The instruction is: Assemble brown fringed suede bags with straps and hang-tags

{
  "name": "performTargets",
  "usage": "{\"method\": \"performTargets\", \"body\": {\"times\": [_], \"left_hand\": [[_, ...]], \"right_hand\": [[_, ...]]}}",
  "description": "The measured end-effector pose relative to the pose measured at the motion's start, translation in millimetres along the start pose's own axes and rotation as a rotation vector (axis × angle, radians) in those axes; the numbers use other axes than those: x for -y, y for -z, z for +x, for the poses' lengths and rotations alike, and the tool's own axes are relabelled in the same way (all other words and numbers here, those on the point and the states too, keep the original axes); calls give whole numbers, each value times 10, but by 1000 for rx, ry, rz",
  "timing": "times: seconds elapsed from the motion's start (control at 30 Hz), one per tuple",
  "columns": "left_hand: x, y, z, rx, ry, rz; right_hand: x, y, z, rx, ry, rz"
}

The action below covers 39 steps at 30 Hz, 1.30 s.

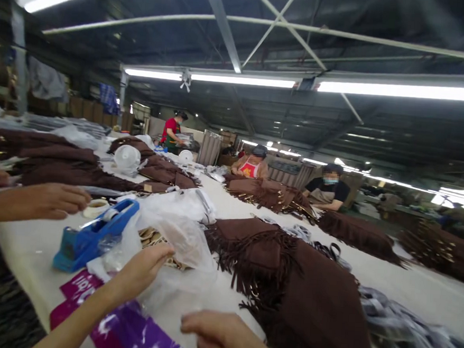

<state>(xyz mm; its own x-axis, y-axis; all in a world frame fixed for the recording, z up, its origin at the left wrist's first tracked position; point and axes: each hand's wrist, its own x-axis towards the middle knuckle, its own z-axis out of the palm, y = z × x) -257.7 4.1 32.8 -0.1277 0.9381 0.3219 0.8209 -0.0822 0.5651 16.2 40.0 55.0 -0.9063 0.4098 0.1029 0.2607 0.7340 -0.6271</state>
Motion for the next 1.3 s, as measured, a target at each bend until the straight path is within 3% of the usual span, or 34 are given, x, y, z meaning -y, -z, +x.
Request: {"method": "performTargets", "body": {"times": [0.07, 0.17, 0.23, 0.33, 0.53, 0.77, 0.9, 1.1, 1.3], "left_hand": [[165, -92, -4, -26, 19, -18], [258, -221, -25, -41, 20, -93], [262, -275, -46, -49, 24, -138], [269, -328, -74, -38, 30, -161], [269, -377, -49, 52, 17, -162], [311, -427, 29, 79, 19, -154], [358, -462, 24, 45, 21, -150], [337, -476, 64, 48, 19, -73], [343, -477, 58, -5, 27, -82]], "right_hand": [[51, -129, 516, 11, 80, 20], [-35, -310, 1149, -71, -108, -265], [-156, -377, 1393, -107, -211, -374], [-317, -403, 1534, -123, -291, -464], [-362, -374, 1576, -65, -361, -593], [-157, -168, 1414, -29, -254, -615], [-123, 40, 1213, -106, -303, -139], [-294, 219, 966, -65, -419, 473], [-438, 172, 759, -98, -477, 534]]}}
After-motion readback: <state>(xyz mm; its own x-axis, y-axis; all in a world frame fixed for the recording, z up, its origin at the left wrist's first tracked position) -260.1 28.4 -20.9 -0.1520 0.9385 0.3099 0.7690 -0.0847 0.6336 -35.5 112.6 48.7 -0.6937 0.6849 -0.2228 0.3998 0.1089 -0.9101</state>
